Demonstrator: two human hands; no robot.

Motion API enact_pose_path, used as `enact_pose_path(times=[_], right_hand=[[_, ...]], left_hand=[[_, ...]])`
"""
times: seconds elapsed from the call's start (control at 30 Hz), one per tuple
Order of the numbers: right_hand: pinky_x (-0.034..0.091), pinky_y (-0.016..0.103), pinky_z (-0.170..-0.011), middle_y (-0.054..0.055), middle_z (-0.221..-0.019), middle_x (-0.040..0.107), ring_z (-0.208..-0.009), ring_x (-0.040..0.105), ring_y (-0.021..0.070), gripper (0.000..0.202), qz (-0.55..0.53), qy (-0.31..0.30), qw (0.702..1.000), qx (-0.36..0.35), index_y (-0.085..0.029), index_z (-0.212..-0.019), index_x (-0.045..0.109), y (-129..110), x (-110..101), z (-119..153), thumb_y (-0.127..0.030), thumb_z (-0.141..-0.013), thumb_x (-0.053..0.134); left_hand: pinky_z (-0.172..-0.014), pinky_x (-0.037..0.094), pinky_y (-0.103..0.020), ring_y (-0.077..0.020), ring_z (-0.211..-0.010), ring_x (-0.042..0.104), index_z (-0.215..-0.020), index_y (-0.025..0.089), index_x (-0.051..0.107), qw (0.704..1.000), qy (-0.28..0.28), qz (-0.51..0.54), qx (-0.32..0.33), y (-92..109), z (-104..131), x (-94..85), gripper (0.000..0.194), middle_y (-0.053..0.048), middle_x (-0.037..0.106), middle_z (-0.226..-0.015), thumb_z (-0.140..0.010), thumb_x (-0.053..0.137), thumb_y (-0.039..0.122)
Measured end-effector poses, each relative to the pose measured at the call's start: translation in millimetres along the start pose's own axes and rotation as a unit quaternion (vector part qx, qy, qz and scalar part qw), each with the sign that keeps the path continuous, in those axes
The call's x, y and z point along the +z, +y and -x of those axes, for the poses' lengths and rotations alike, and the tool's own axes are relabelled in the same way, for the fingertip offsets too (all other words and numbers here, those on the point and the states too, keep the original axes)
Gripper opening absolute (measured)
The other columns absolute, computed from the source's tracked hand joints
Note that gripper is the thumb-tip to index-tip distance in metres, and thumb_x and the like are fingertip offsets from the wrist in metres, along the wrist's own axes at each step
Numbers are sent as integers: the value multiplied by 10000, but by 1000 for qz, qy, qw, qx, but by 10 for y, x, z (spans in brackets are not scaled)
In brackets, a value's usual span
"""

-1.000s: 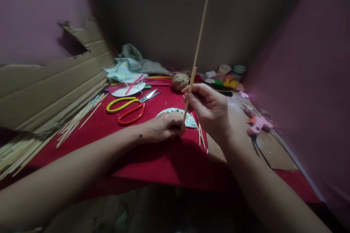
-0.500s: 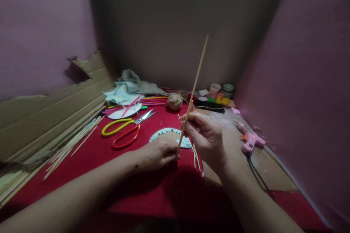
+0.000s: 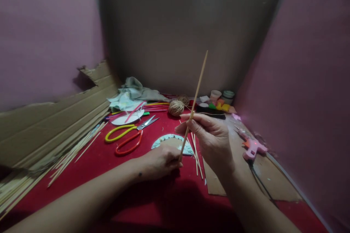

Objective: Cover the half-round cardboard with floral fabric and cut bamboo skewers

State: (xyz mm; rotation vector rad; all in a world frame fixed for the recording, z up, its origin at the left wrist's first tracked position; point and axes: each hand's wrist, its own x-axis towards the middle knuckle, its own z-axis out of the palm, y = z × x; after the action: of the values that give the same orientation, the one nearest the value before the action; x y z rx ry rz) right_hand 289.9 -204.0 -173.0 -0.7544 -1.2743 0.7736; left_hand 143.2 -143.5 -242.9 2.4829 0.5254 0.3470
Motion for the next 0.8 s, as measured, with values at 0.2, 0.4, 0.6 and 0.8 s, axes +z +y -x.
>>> enact_pose_path(times=[0.2,0.4,0.6,0.8], right_hand=[[554,276,-583,2,-644,703,-591,666,132,78,-7,-15,1000,15,-181,-824,692,-14,37,30,-195,-833,616],[556,266,-573,13,-649,707,-590,678,142,71,-36,-5,999,39,-170,-789,678,-97,15,-57,-225,-817,644],[522,241,-448,52,-566,692,-459,649,158,119,-94,-32,966,239,-130,-729,642,127,-233,-248,-241,-742,682],[507,238,-458,44,-557,665,-451,614,135,135,-132,-82,928,338,-142,-690,579,481,-365,-144,-228,-730,675]], left_hand=[[-646,388,-254,-130,-660,470,-658,150,527,996,40,-48,62,-51,10,42,196,-14,568,-684,-848,538,193],[-646,410,-232,-128,-685,514,-776,158,602,997,0,34,74,115,41,-107,145,-19,595,-719,-870,512,222],[-699,427,-262,-175,-789,573,-960,173,600,975,89,-109,-172,-222,284,-834,296,-46,626,-886,-864,495,433],[-692,426,-338,-286,-847,595,-966,153,601,899,43,-289,-327,-743,579,-967,339,-143,622,-947,-751,539,408]])
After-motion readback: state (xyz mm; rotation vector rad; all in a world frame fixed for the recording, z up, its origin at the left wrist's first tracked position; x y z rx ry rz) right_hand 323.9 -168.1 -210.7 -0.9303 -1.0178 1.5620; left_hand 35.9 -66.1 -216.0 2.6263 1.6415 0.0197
